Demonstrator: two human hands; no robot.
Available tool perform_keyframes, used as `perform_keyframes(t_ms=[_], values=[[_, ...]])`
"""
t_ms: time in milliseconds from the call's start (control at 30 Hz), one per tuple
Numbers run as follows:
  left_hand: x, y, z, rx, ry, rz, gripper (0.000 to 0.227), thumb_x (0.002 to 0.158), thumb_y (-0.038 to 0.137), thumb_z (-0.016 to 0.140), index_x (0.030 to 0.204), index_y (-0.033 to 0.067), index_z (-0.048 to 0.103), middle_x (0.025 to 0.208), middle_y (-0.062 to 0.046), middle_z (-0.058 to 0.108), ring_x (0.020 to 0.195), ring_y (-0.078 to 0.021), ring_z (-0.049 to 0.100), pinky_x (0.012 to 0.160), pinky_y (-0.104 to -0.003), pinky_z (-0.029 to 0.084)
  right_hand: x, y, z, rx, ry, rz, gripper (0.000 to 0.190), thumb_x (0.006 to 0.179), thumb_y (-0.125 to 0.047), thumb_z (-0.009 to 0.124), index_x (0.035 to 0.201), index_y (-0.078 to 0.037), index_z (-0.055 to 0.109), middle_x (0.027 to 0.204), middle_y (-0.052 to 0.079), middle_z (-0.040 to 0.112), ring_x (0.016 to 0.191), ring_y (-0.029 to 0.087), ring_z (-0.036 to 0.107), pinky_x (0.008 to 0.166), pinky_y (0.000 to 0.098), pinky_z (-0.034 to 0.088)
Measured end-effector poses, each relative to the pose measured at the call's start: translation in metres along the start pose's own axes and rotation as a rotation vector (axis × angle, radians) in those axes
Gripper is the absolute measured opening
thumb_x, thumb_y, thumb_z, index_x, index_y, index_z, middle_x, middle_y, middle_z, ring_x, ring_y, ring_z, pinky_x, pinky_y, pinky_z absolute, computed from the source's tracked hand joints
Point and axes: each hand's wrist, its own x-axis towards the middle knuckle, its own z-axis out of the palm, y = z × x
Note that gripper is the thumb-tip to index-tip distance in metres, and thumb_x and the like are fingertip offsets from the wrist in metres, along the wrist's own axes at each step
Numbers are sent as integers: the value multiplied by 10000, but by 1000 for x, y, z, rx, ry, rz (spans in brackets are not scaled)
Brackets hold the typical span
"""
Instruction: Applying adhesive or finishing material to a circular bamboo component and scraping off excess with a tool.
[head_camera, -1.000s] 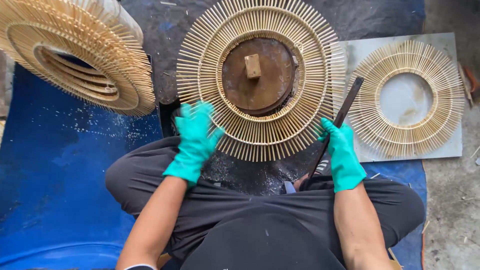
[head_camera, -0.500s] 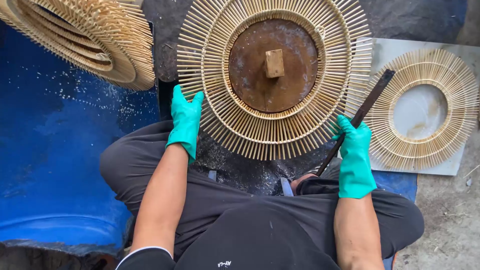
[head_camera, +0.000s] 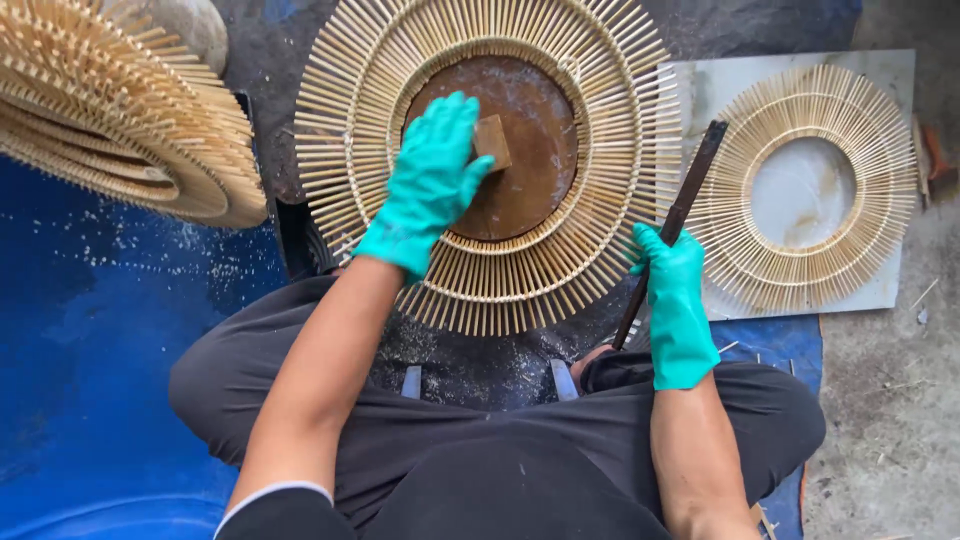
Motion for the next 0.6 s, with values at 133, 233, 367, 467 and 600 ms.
perform_keyframes(t_ms=[133,233,367,467,600], values=[[67,-4,36,78,-271,-95,828,977,584,642,1560,60,377,1592,-220,389,1460,-427,357,1170,-595,285,9,17,1,49,12,-52,231,901,-160,798,1024,-2,682,775,54,664,550,129,607,438,288,505],[86,7,33,96,-426,-357,910,926,689,557,1577,111,294,1627,-149,294,1481,-392,269,1170,-649,204,14,33,1,37,26,-17,251,922,-182,813,998,28,698,775,69,660,550,140,589,448,293,496],[95,13,37,115,-464,-409,867,965,676,546,1602,143,295,1672,-119,243,1516,-406,199,1159,-726,161,-10,-2,8,-62,19,17,265,913,-225,786,1022,-1,697,772,43,677,514,145,586,450,287,494],[104,25,22,134,-511,-452,897,907,674,591,1591,174,299,1660,-102,259,1516,-392,212,1131,-748,195,-22,7,7,-51,20,16,268,902,-243,775,1027,-17,707,765,37,682,521,134,594,450,295,505],[121,23,24,105,-537,-416,923,839,628,650,1581,198,309,1654,-57,287,1514,-328,227,1059,-822,228,-16,16,12,-7,-22,32,277,912,-258,769,980,3,704,735,63,661,529,156,595,470,315,490]])
